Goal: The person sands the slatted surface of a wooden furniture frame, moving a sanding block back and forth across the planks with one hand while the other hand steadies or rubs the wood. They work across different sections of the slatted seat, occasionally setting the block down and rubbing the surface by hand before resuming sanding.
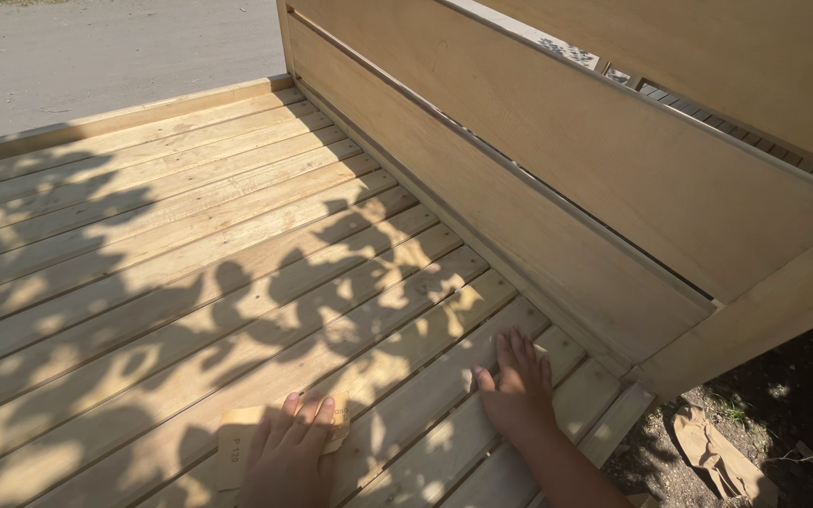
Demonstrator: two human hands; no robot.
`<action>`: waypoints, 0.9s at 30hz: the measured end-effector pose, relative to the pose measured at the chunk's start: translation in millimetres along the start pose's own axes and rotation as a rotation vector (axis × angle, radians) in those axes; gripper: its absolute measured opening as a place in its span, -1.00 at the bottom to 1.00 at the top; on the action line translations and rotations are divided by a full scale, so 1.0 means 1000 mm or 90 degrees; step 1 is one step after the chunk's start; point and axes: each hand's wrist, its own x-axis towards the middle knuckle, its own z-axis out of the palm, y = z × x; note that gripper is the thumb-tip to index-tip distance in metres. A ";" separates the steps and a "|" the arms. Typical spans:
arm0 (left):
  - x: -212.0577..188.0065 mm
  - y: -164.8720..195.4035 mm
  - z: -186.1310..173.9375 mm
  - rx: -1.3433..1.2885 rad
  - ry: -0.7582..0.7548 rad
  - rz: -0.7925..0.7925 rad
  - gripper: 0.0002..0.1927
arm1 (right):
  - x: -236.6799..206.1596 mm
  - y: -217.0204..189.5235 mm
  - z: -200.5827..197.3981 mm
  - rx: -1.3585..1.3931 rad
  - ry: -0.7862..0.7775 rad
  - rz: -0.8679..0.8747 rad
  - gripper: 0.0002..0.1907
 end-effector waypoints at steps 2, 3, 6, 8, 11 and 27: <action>0.004 0.009 0.012 0.027 -0.013 -0.054 -0.45 | 0.002 -0.007 0.004 -0.053 0.020 0.031 -0.20; 0.010 0.015 0.015 0.000 0.002 -0.041 -0.44 | 0.001 -0.011 0.005 -0.057 0.040 0.028 -0.22; 0.039 0.040 0.013 -0.101 -0.006 0.038 -0.49 | -0.006 -0.025 0.002 -0.066 0.088 0.027 -0.27; 0.063 0.058 0.005 -0.194 -0.080 0.139 -0.54 | -0.010 -0.030 -0.002 -0.064 0.103 0.030 -0.28; 0.080 0.067 -0.025 -0.331 -0.270 0.315 -0.75 | -0.014 -0.034 -0.007 -0.046 0.109 0.022 -0.27; 0.077 0.141 -0.011 -0.184 -0.035 0.122 -0.15 | -0.016 -0.043 -0.023 -0.031 0.069 0.042 -0.10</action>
